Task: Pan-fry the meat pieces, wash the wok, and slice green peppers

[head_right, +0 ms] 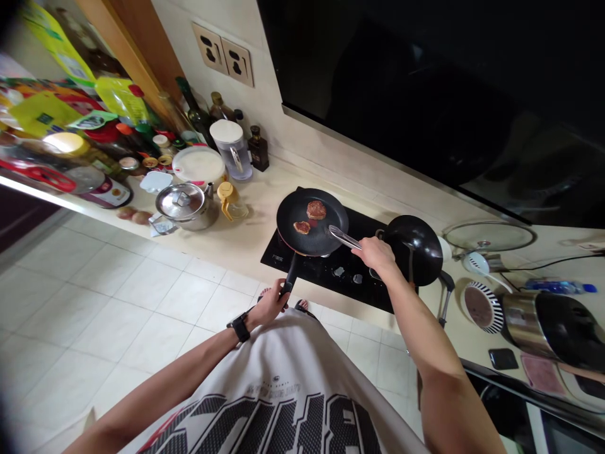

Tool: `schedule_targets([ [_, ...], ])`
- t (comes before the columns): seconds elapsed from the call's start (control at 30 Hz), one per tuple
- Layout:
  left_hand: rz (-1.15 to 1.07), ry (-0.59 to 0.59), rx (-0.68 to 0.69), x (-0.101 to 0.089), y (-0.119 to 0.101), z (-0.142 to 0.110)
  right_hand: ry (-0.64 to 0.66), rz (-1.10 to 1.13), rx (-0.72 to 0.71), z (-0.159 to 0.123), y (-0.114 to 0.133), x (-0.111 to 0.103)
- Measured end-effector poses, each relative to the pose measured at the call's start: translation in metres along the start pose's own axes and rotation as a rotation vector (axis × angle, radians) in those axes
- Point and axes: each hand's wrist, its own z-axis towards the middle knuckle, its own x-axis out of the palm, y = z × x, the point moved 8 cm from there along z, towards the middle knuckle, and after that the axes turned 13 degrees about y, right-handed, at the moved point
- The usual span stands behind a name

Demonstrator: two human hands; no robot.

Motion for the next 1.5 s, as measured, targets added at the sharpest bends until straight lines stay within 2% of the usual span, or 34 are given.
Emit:
schedule_targets([
  [0.2, 0.006, 0.003, 0.006, 0.0, -0.002, -0.001, 0.005, -0.064, -0.01, -0.009, 0.005, -0.004],
  [0.53, 0.007, -0.002, -0.001, 0.001, 0.002, -0.001, -0.091, -0.049, 0.065, 0.003, -0.004, -0.006],
  [0.8, -0.007, 0.023, -0.003, 0.003, 0.003, 0.001, -0.228, -0.041, 0.049, 0.024, 0.034, -0.007],
  [1.13, 0.008, 0.005, -0.018, 0.002, -0.001, 0.0, -0.207, 0.033, 0.017, 0.046, 0.062, -0.009],
  [1.27, 0.004, 0.013, -0.018, 0.002, -0.004, -0.001, -0.225, 0.042, 0.043, 0.053, 0.052, -0.012],
  [1.5, 0.002, 0.017, -0.032, 0.003, -0.005, -0.002, -0.214, 0.137, 0.12, 0.059, 0.013, -0.01],
])
